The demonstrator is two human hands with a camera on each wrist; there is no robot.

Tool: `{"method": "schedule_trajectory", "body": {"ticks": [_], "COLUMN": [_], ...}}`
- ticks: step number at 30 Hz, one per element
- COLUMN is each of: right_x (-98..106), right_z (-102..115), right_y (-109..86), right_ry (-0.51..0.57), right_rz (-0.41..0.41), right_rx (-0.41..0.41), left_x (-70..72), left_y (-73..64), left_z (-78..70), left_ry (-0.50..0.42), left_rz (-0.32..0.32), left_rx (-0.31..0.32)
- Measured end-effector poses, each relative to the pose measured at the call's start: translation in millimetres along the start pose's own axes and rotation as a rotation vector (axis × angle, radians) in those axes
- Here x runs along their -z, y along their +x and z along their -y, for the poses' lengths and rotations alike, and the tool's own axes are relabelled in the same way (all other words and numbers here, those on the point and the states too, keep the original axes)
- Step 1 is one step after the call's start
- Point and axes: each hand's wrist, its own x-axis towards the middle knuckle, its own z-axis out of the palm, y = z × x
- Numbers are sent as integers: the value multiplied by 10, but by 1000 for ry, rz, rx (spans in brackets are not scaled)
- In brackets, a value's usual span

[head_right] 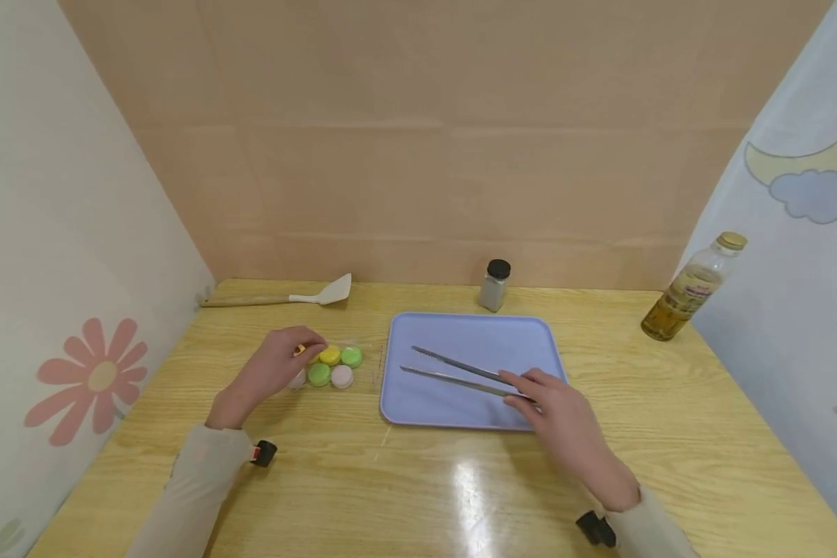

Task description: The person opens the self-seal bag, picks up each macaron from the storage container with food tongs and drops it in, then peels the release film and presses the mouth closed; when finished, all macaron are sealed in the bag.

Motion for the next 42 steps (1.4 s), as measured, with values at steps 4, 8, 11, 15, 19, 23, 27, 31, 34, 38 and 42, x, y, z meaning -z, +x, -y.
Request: {"method": "schedule_trajectory", "body": {"ticks": [4,8,11,15,19,23,27,31,34,38,42], "right_x": [86,168,228,309,386,476,574,660,717,772,826], "right_z": [-66,-131,-184,-273,-397,-534,-658,-761,-834,-926,-1011], "right_y": [-126,-240,-321,-423,-521,-624,-732,-843,-930,-1041,-1118], "right_ry": [-20,-27,-30,-45,-65,-100,-127,-152,-182,-205,-234], "right_rz": [-17,-50,-75,-100,-134,-169,-180,-158,-127,-57,-19], "right_rx": [-37,-68,-87,-117,-145,-179,-221,-283,-348,-434,-485], "left_x": [-8,-9,-12,-16,-14,-13,-10,-16,-19,-22,-26], "left_y": [3,5,5,6,4,1,6,6,4,3,4], "left_z": [7,8,14,21,18,15,11,9,12,29,45], "left_ry": [7,9,11,11,15,19,15,18,16,20,29], "left_rz": [0,-1,-2,-4,1,8,13,20,25,26,21], "left_rx": [-4,-7,-11,-18,-5,11,9,14,19,25,21]}}
